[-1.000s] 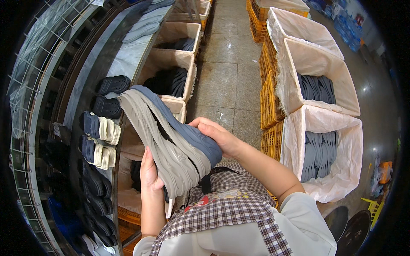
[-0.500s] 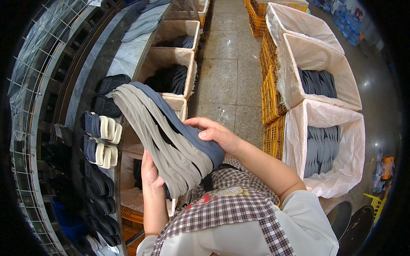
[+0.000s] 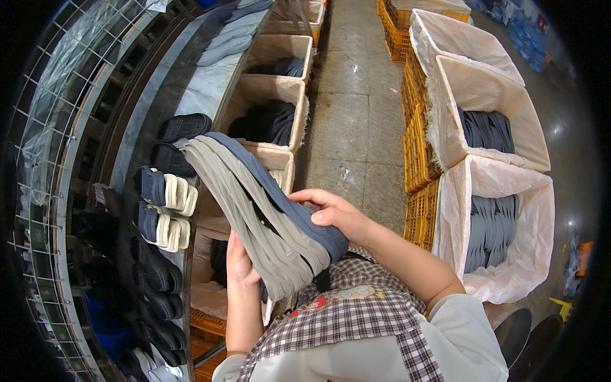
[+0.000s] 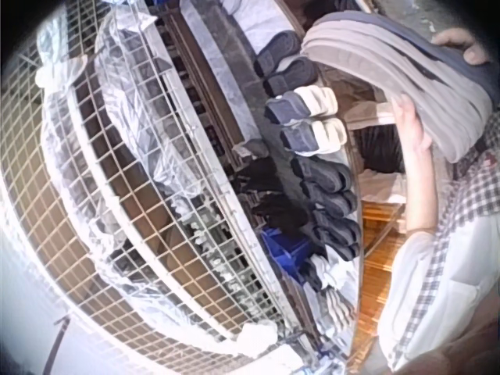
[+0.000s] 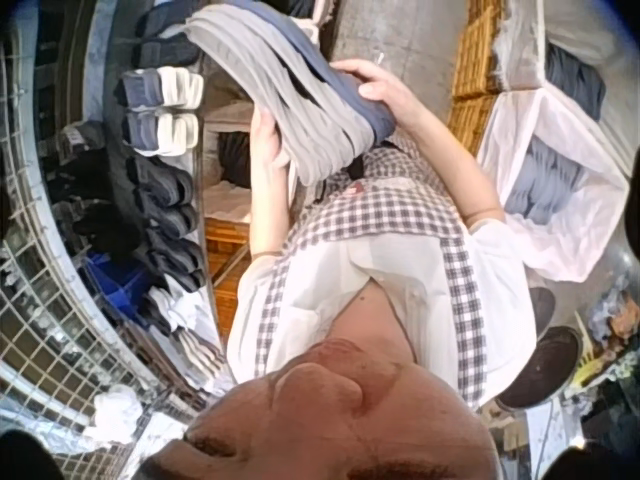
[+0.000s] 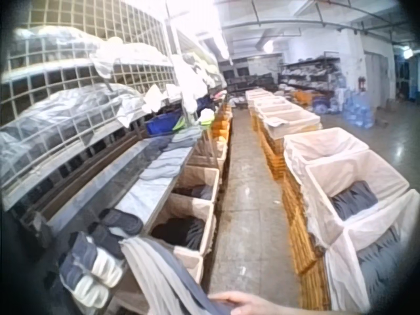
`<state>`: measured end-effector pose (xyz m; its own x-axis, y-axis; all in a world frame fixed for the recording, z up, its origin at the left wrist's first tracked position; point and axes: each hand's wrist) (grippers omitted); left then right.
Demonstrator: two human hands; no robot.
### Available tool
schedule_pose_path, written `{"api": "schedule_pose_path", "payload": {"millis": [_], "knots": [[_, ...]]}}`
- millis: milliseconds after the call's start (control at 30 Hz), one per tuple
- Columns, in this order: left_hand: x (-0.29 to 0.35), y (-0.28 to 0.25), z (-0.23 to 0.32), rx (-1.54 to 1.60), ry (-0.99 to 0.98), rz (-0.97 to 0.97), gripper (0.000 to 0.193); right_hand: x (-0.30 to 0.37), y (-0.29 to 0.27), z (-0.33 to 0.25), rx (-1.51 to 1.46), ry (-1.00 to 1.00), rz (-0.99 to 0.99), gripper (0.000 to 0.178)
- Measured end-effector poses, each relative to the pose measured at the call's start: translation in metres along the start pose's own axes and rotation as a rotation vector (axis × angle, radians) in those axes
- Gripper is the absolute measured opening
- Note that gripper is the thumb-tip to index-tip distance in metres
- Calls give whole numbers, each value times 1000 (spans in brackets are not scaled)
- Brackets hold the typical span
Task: The person picks up pairs of slippers from a shelf, inspects them, and places them into a large white sack inside a yellow crate. The person handles black and beige slippers, occasionally turning them over before placing them into the sack.
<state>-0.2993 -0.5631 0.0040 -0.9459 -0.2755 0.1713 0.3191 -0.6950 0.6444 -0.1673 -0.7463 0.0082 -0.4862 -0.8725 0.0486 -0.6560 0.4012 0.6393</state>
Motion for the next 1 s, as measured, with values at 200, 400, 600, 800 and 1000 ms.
{"api": "schedule_pose_path", "payload": {"millis": [200,400,600,800,1000], "knots": [[-1,-7,-5,-86,9,43,74,-1,-4,14,10,-39,-44,67],[-1,-12,-8,-130,3,36,79,1,-9,25,104,-116,-47,65],[-4,-23,-15,-161,27,52,84,0,-15,31,195,-231,-121,61],[-5,-31,-18,-221,55,88,89,2,-15,35,124,-220,-133,59],[-10,-36,-23,-153,35,138,68,-3,-8,31,167,-252,-126,60]]}}
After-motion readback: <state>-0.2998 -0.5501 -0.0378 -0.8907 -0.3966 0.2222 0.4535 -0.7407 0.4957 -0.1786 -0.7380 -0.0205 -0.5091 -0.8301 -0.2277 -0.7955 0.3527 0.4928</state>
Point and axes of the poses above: each hand's wrist, its own x-axis away from the middle knuckle, its own y-axis out of the palm, z = x × y, and after that the axes turned 3 degrees about -x, right-handed
